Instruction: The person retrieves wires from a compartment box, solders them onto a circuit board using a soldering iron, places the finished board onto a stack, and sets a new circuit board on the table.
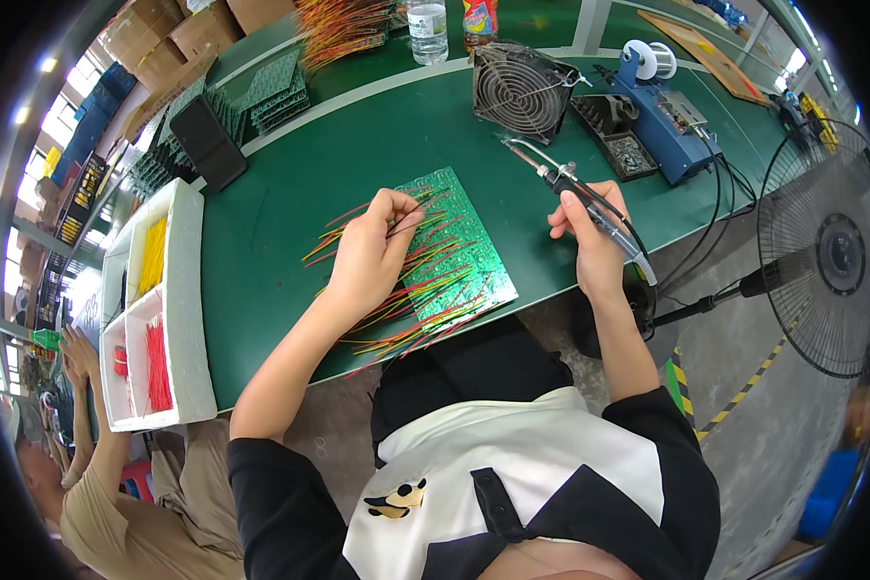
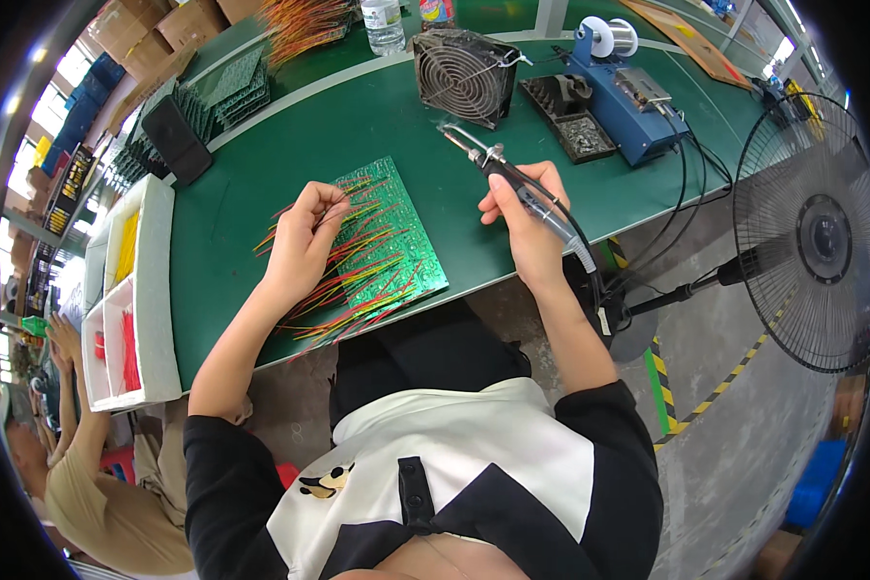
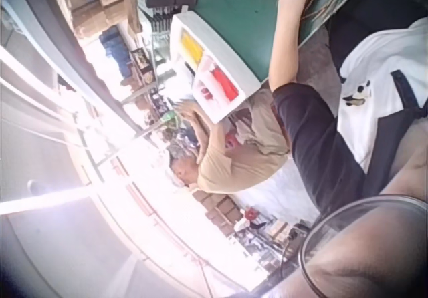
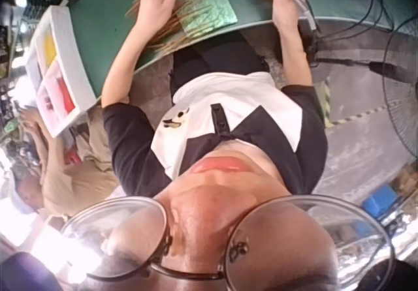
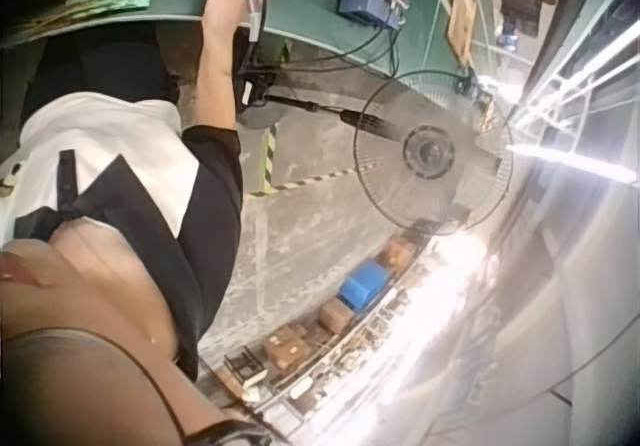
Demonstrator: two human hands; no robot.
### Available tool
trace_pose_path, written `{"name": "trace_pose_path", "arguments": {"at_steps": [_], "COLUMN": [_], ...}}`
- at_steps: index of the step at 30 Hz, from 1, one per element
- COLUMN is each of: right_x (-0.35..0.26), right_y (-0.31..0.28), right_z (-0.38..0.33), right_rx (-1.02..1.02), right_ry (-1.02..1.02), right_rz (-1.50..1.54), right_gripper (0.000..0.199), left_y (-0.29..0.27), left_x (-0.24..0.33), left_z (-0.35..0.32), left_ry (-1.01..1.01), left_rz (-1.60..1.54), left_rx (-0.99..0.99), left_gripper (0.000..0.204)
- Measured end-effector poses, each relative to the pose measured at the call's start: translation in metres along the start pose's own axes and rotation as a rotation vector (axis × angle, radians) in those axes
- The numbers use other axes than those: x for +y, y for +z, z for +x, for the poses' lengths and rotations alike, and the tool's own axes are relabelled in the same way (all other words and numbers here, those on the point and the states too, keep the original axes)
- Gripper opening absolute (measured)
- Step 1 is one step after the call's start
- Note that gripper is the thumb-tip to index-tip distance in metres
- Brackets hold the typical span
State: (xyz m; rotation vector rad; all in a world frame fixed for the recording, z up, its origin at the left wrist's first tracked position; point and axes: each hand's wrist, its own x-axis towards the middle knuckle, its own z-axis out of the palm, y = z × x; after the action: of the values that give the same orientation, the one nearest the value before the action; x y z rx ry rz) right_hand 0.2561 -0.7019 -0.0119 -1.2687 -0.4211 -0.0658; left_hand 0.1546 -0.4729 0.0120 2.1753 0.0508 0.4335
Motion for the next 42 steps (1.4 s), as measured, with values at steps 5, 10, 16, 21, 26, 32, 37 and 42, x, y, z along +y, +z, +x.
{"name": "trace_pose_path", "arguments": {"at_steps": [5, 10, 16, 21, 26, 32, 37, 42], "right_x": [0.003, -0.005, -0.004, -0.01, -0.011, -0.012, -0.011, -0.011], "right_y": [0.001, 0.006, 0.005, 0.011, 0.013, 0.015, 0.014, 0.013], "right_z": [-0.005, -0.015, -0.042, -0.044, -0.044, -0.044, -0.042, -0.043], "right_rx": [0.136, 0.035, -0.011, -0.044, -0.097, -0.088, -0.099, -0.116], "right_ry": [-0.046, 0.041, 0.075, 0.135, 0.184, 0.174, 0.174, 0.176], "right_rz": [0.02, -0.094, -0.048, -0.053, -0.075, -0.115, -0.116, -0.109], "right_gripper": [0.017, 0.018, 0.019, 0.019, 0.019, 0.018, 0.018, 0.019], "left_y": [0.013, 0.022, 0.031, 0.032, 0.031, 0.031, 0.031, 0.029], "left_x": [0.001, -0.009, -0.019, -0.02, -0.018, -0.018, -0.018, -0.018], "left_z": [0.007, 0.011, 0.011, 0.01, 0.01, 0.01, 0.011, 0.011], "left_ry": [0.125, 0.152, 0.21, 0.217, 0.203, 0.201, 0.188, 0.186], "left_rz": [0.294, 0.317, 0.233, 0.221, 0.235, 0.252, 0.255, 0.285], "left_rx": [0.151, 0.127, 0.161, 0.16, 0.157, 0.16, 0.152, 0.152], "left_gripper": [0.011, 0.009, 0.007, 0.007, 0.007, 0.006, 0.006, 0.007]}}
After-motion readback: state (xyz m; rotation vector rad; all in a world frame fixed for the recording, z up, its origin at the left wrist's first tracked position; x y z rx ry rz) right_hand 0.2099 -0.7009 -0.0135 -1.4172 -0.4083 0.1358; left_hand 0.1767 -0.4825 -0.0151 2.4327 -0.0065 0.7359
